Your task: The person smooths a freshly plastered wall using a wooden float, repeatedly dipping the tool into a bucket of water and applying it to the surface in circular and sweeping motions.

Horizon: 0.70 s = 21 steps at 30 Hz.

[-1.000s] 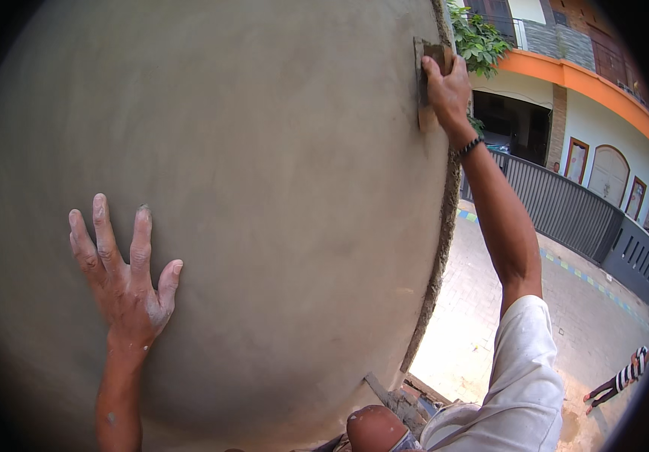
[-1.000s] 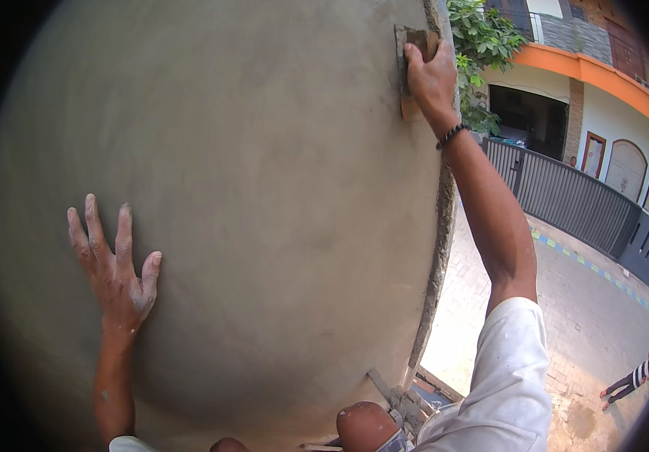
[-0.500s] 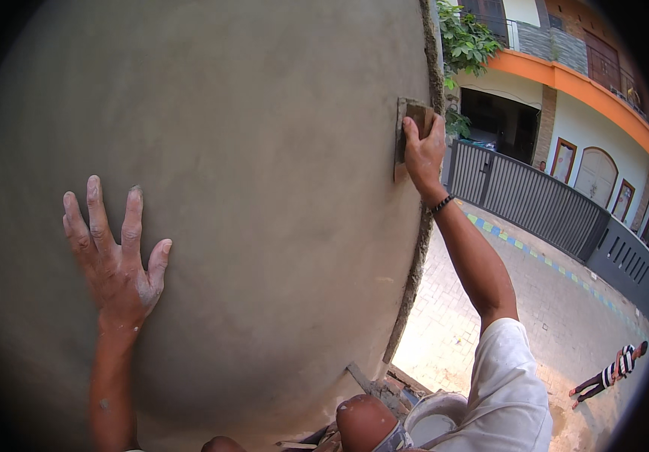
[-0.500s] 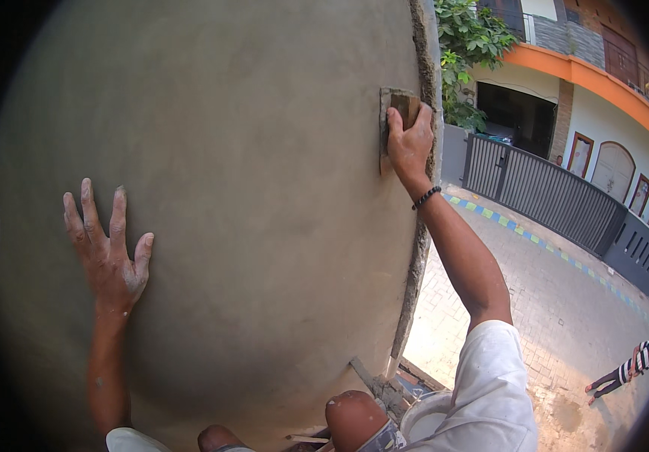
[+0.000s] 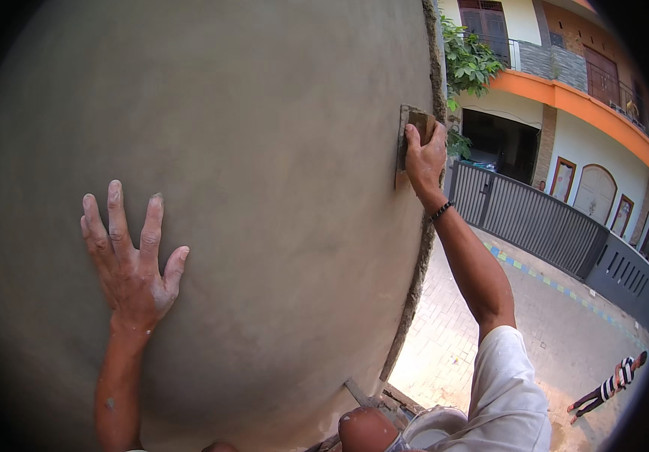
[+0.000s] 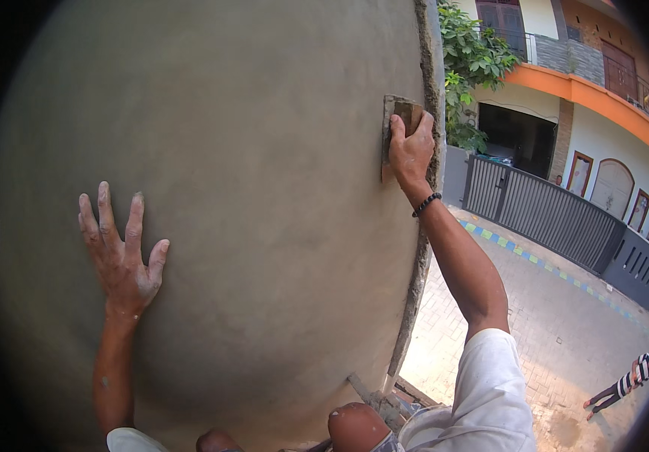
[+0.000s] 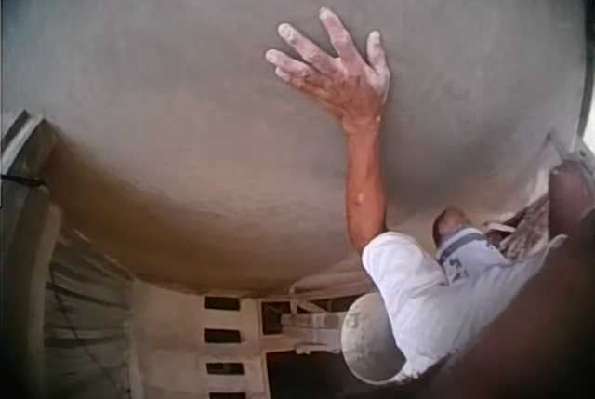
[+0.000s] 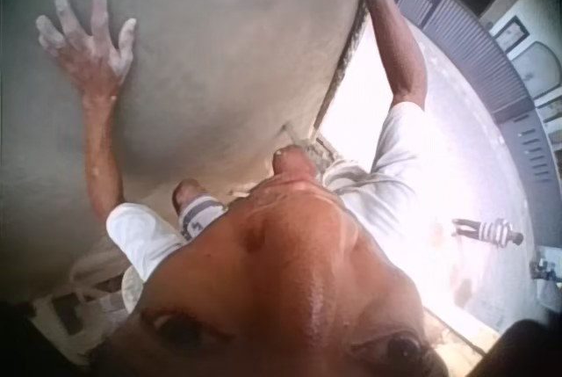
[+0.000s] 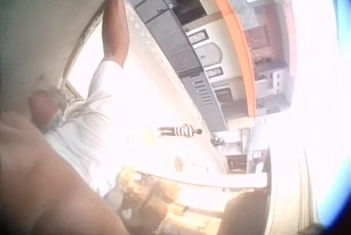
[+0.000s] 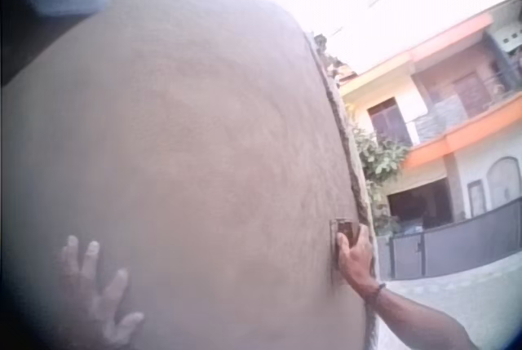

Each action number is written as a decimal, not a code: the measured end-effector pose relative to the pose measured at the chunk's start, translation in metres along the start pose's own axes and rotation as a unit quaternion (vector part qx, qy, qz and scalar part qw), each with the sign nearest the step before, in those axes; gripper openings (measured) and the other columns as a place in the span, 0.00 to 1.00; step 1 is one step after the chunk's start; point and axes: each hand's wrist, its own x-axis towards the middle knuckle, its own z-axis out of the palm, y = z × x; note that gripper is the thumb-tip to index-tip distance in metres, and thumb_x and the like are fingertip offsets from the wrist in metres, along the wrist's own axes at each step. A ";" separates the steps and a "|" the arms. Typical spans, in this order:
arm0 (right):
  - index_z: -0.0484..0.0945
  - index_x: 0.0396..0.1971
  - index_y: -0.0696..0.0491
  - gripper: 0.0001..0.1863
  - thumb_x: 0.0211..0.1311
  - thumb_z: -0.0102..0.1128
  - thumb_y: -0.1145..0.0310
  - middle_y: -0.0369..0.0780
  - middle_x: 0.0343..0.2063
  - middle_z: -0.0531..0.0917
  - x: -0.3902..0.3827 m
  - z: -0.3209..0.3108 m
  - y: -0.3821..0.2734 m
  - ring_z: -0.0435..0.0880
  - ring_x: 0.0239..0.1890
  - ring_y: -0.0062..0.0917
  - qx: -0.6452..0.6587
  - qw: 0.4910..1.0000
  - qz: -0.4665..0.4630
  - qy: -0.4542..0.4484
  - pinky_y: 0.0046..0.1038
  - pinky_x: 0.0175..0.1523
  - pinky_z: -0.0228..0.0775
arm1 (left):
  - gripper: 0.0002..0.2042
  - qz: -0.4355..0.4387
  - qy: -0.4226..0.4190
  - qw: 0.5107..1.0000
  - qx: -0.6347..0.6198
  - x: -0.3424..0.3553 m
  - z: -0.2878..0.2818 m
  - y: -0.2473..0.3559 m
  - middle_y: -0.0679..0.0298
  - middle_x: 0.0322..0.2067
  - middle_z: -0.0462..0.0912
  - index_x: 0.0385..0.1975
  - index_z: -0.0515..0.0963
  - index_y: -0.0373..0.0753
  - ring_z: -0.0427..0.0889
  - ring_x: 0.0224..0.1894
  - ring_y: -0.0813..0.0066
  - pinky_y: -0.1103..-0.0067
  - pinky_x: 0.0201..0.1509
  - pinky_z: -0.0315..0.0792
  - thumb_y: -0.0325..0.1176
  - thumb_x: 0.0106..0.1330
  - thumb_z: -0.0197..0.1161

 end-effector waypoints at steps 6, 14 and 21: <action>0.74 0.53 0.59 0.28 0.64 0.62 0.51 0.61 0.41 0.82 0.145 0.035 -0.158 0.79 0.46 0.60 -0.056 0.957 -0.285 -0.006 0.47 0.52 0.72 | 0.32 0.004 0.027 0.999 -0.024 0.002 0.002 0.004 0.48 0.74 0.52 0.67 0.68 0.46 0.45 0.75 0.35 0.43 0.73 0.48 0.54 0.67 0.59; 0.74 0.51 0.61 0.31 0.58 0.68 0.50 0.54 0.46 0.84 0.137 0.031 -0.051 0.84 0.49 0.48 0.004 0.994 -0.106 0.013 0.40 0.57 0.73 | 0.31 -0.006 0.005 0.999 -0.050 -0.001 -0.002 -0.002 0.47 0.74 0.52 0.66 0.69 0.46 0.46 0.75 0.36 0.44 0.74 0.47 0.54 0.66 0.59; 0.75 0.50 0.61 0.33 0.59 0.66 0.46 0.55 0.46 0.83 0.251 0.030 -0.138 0.83 0.50 0.48 -0.145 0.970 -0.192 0.012 0.41 0.56 0.72 | 0.29 -0.018 0.031 0.997 -0.073 0.005 -0.002 0.009 0.46 0.73 0.55 0.64 0.72 0.47 0.48 0.74 0.36 0.45 0.74 0.47 0.55 0.68 0.56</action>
